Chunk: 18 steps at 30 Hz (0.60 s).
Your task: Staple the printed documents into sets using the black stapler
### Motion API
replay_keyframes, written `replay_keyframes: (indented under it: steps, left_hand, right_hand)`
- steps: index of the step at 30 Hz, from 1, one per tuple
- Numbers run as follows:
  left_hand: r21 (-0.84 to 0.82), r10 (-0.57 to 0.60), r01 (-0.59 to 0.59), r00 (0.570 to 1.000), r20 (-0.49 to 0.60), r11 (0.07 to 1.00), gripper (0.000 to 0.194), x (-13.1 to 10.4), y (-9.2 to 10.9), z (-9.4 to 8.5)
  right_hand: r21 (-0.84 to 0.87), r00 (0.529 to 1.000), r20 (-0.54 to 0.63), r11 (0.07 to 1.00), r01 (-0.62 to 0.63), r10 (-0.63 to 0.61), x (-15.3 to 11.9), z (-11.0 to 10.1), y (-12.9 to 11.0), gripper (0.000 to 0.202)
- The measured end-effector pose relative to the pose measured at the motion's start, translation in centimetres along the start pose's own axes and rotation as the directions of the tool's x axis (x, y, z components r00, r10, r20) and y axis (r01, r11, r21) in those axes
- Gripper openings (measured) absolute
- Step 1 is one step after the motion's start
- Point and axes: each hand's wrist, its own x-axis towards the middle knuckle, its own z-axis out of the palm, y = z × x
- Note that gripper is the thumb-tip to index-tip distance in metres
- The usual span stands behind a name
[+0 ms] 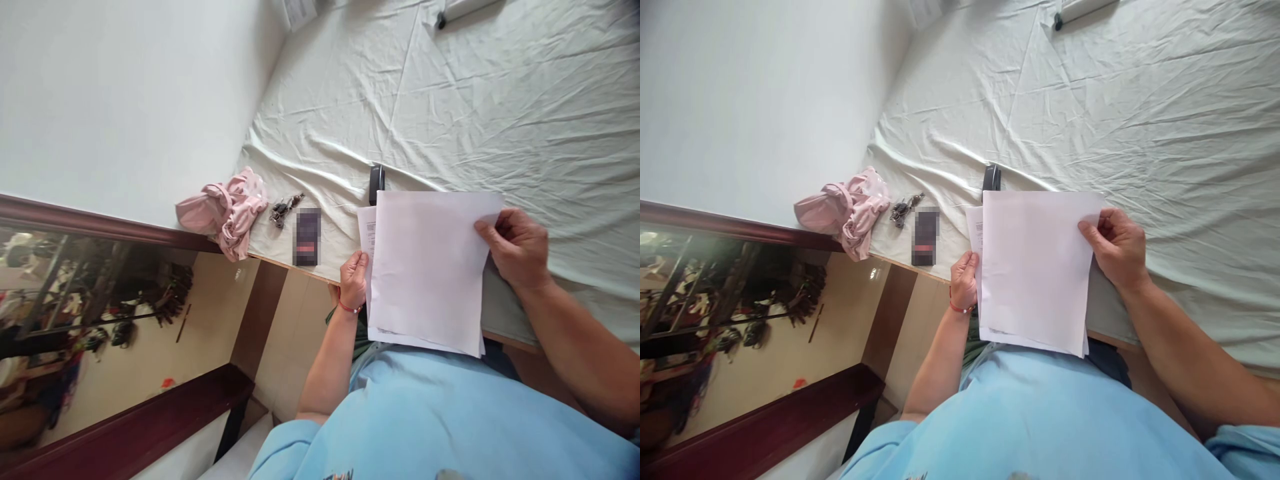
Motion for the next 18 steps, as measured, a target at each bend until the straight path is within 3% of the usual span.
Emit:
replay_keyframes:
  steps: [3,18]
  left_hand:
    - [-0.012,-0.01,0.01,1.0,0.004,1.0,0.043,0.0,-0.21,-0.09]
    - [0.07,0.032,-0.034,0.999,0.033,0.997,0.048,-0.37,0.02,0.11]
  right_hand:
    - [0.173,0.995,0.064,0.982,-0.08,0.07,-0.36,0.12,-0.31,0.038]
    - [0.132,0.989,0.126,0.986,-0.1,0.084,-0.62,-0.03,-0.26,0.029]
